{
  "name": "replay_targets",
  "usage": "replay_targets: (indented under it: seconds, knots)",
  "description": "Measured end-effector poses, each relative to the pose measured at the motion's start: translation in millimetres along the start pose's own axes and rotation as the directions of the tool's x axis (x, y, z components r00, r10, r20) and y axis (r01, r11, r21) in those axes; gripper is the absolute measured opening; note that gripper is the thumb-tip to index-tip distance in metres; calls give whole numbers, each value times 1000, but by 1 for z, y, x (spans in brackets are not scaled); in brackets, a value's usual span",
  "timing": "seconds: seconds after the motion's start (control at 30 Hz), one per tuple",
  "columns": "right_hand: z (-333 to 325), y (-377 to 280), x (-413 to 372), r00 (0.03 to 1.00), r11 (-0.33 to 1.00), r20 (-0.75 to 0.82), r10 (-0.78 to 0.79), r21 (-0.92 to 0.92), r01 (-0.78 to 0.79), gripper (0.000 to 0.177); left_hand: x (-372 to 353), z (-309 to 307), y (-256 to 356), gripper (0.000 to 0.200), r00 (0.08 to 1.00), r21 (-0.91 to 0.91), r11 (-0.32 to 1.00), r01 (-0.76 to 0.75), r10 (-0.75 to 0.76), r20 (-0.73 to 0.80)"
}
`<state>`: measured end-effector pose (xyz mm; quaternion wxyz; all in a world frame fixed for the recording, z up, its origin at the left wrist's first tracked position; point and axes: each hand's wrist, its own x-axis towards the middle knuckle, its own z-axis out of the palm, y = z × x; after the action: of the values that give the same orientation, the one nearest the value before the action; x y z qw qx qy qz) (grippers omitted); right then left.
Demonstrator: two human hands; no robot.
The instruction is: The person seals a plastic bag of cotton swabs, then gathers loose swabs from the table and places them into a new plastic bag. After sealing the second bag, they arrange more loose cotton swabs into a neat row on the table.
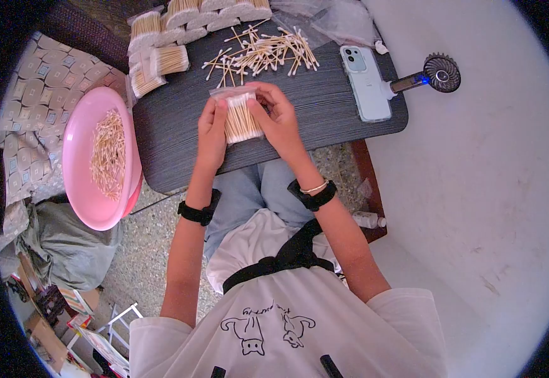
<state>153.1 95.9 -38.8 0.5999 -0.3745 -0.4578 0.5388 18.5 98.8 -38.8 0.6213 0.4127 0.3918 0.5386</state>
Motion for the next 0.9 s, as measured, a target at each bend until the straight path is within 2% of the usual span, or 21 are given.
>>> replay_targets:
  seconds: [0.23, 0.43, 0.53, 0.63, 0.73, 0.83, 0.9]
  knots:
    - [-2, 1, 1, 998, 998, 51, -45, -43, 47, 18, 0, -5, -4, 29, 999, 56, 998, -39, 40, -11]
    - [-4, 4, 1, 999, 1000, 44, -12, -19, 13, 20, -1, -5, -5, 31, 1000, 40, 999, -16, 16, -17]
    - [-4, 3, 0, 995, 999, 97, -25, -33, 28, 31, 0, -4, -5, 32, 998, -8, 1000, -15, 15, -55]
    - [-4, 2, 0, 983, 990, 152, -101, -80, 114, 51, 2, -7, -11, 35, 996, -12, 999, -47, 46, -71]
    - [-4, -5, 2, 951, 978, 289, -110, -140, 155, 69, 3, -6, -13, 35, 992, -35, 998, -42, 38, -121]
    - [-3, -2, 3, 930, 959, 337, -144, -183, 215, 75, 1, -1, -10, 35, 985, -72, 997, -34, 22, -173]
    - [-3, -2, 3, 933, 969, 331, -139, -151, 198, 75, 2, -2, -12, 34, 984, -59, 997, -51, 40, -173]
